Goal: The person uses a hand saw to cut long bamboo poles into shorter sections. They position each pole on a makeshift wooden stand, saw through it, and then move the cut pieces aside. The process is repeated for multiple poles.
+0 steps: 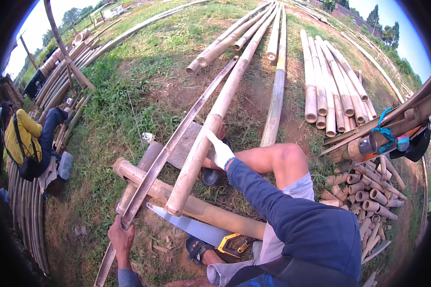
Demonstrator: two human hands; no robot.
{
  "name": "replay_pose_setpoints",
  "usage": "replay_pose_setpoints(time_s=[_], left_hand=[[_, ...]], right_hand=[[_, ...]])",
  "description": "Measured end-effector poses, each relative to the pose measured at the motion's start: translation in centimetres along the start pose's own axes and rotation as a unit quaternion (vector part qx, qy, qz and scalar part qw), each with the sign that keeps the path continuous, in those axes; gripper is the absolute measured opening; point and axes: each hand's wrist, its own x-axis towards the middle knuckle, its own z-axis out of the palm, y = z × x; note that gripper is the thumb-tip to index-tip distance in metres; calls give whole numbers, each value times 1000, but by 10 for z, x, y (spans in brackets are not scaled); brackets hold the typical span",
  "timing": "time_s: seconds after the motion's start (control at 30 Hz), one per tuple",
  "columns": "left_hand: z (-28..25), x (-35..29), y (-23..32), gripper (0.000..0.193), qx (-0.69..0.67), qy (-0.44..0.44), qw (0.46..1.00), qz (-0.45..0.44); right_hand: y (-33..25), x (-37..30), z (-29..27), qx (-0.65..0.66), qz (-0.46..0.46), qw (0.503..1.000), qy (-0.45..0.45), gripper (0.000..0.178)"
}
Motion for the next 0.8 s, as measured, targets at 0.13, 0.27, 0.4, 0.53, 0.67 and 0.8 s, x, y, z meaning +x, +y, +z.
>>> replay_pose_setpoints(time_s=[0.13,0.27,0.4,0.53,0.67,0.8], left_hand=[[-29,-83,-82,38,55,62,996,34],[-64,-190,-95,30,53,48,991,-116],[-51,-270,-116,35,-93,71,967,-227],[-85,-248,-49,40,-63,154,959,-229],[-112,-215,-14,45,-83,245,952,-165],[-139,-225,-11,48,-203,180,917,-292]], right_hand=[[-56,78,6,88,-82,992,-46,52],[-45,95,18,84,-106,991,-7,43],[-45,70,43,52,-108,993,4,45],[24,8,89,118,-130,984,3,48],[117,-105,167,37,26,999,-15,57],[217,-203,189,-138,185,951,-205,89]])
